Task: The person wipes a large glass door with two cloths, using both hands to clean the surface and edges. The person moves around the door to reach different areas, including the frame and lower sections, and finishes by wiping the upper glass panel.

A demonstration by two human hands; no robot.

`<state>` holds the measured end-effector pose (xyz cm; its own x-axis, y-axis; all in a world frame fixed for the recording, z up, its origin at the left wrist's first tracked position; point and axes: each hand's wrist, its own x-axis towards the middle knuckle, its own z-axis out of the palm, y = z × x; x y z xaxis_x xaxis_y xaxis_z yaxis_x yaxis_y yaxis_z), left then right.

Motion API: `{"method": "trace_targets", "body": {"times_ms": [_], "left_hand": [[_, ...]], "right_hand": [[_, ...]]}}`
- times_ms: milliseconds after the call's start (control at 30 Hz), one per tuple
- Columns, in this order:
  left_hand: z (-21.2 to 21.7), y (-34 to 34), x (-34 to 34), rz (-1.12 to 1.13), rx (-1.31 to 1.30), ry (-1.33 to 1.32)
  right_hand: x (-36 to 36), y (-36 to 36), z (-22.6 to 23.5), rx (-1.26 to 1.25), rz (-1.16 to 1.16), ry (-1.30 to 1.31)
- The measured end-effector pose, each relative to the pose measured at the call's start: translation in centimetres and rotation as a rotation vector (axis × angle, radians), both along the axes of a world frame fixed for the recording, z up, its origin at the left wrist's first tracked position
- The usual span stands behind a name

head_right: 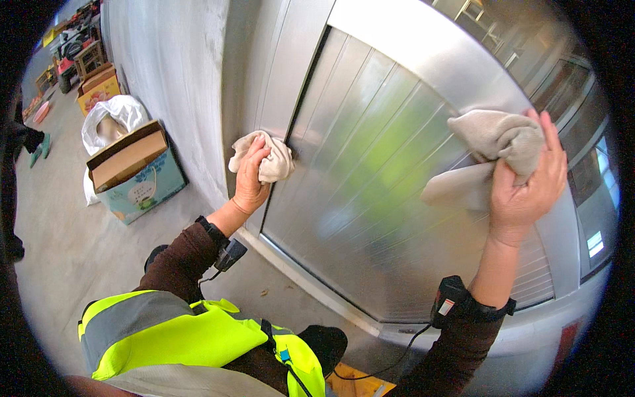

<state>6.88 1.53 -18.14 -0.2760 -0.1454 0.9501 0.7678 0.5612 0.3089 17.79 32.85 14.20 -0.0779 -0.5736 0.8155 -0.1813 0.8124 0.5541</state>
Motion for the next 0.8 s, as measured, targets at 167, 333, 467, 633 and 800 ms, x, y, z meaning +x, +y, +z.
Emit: {"method": "trace_targets", "body": {"times_ms": [167, 333, 467, 633, 800], "left_hand": [[12.7, 0.1, -1.2, 0.003, -0.087, 0.156], [22.7, -0.3, -2.8, 0.074, -0.132, 0.254], [21.3, -0.2, -2.9, 0.055, -0.136, 0.315], [13.9, -1.0, -1.1, 0.020, -0.194, 0.297], [15.7, -1.2, -1.8, -0.041, -0.084, 0.251]], "right_hand": [[0.2, -0.5, -0.6, -0.079, -0.084, 0.033], [0.3, -0.7, -0.7, -0.120, -0.086, 0.018], [0.3, -0.6, -0.6, -0.105, -0.079, 0.011], [0.1, -0.2, -0.6, -0.106, -0.066, 0.027], [0.0, -0.3, -0.9, -0.130, -0.107, 0.052]]}}
